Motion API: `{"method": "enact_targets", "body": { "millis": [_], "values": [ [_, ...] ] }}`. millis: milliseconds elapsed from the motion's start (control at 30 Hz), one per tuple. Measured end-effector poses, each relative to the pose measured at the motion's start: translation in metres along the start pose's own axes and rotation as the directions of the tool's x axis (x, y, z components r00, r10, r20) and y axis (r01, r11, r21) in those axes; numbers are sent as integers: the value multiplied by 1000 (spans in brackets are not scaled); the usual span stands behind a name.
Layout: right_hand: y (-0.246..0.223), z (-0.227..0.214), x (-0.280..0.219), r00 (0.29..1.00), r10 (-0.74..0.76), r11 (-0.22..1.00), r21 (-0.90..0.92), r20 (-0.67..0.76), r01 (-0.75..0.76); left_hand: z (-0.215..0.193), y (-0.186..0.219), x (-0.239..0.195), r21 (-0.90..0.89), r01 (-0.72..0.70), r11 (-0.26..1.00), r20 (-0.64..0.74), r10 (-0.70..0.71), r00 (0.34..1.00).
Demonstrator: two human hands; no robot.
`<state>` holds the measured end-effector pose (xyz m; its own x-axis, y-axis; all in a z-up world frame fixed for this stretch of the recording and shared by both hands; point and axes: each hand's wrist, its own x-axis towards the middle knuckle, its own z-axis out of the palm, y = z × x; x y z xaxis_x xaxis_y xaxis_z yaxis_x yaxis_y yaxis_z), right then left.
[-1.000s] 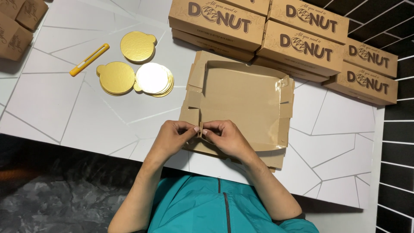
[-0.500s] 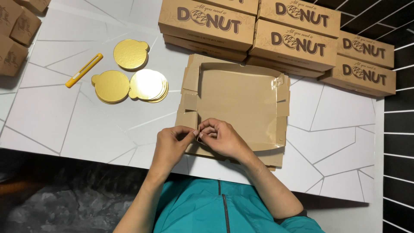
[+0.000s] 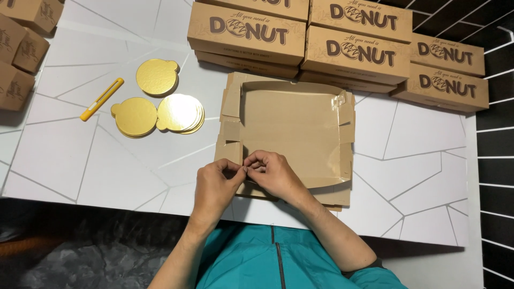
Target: The person assembles flat cardboard donut boxes by folding the side flaps and tucking the tabs into slots to form the box structure. They then place the completed box with a stack of other finished boxes.
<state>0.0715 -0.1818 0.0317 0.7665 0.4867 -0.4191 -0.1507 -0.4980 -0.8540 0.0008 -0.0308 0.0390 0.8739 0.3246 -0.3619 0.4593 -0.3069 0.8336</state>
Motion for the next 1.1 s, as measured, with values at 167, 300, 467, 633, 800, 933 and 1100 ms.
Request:
{"method": "enact_targets", "body": {
  "millis": [167, 300, 467, 633, 800, 933, 1100],
  "values": [
    [-32, -9, -11, 997, 4, 992, -127, 81, 7, 6, -1, 6, 13, -9, 1000, -10, 9, 1000],
    [-40, -19, -11, 995, 0, 989, -148, 97, 15, 7, 13, 5, 77, -51, 996, -32, 54, 998],
    [-48, -26, 11, 991, -88, 950, -292, 101, 114, 10, 3, 10, 132, -75, 988, -2, 76, 997],
    [-45, -25, 43, 956, -212, 822, -492, 205, 288, -1, 22, 5, 173, -102, 980, 74, 91, 993],
    [-44, -18, 67, 916, -263, 533, -745, 304, 400, -4, 28, 3, 166, -145, 975, 175, 115, 978],
    [-28, -20, 76, 910, -304, 589, -696, 281, 411, 4, 10, 9, 99, -116, 988, 142, 101, 985],
    [-25, -33, 74, 929, -299, 746, -555, 217, 369, 8, -2, 15, 52, -95, 994, 114, 89, 989]
  ]
}}
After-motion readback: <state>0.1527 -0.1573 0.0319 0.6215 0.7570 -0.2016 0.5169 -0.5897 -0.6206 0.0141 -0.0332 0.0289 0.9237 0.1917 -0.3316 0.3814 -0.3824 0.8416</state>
